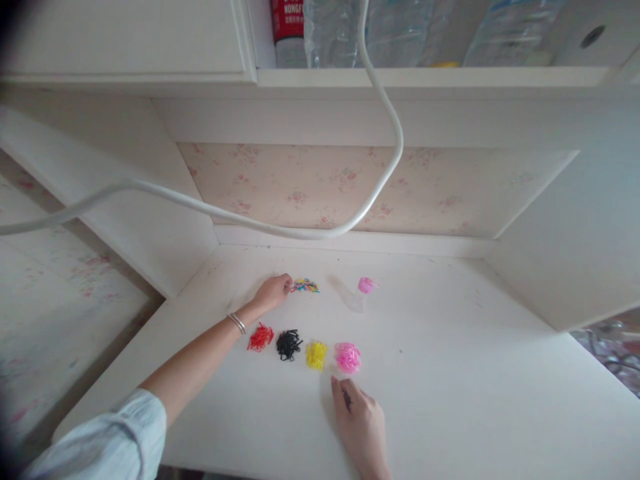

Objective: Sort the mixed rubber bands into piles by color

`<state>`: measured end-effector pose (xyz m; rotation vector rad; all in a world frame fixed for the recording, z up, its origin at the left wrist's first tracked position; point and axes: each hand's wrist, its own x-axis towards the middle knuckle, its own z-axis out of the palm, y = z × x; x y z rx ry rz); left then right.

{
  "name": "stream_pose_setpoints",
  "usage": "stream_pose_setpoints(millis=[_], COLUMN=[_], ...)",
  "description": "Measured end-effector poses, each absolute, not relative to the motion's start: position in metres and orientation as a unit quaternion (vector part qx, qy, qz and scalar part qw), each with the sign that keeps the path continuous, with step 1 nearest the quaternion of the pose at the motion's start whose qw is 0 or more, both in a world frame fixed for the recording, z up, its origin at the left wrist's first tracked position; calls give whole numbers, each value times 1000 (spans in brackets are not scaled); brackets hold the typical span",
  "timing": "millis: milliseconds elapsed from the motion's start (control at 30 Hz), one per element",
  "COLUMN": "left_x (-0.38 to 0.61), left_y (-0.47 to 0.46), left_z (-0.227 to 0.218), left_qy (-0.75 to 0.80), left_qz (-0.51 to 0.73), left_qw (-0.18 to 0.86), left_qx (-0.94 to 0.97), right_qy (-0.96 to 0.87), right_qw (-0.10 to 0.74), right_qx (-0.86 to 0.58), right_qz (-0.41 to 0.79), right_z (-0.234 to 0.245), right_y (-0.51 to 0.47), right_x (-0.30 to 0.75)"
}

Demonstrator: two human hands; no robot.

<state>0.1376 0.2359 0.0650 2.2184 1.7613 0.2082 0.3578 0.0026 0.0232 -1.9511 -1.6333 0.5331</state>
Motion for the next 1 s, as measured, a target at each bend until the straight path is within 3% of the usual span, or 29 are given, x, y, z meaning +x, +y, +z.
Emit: stream_pose_setpoints(millis=[1000], left_x=[120], left_y=[242], left_z=[59], left_qy=[599], left_qz=[164], left_qw=[149], left_qx=[769], right_qy=[-596], right_qw=[259], right_qx=[-728], right_qz=[217], right_z=[21], right_y=[2], right_x=[359])
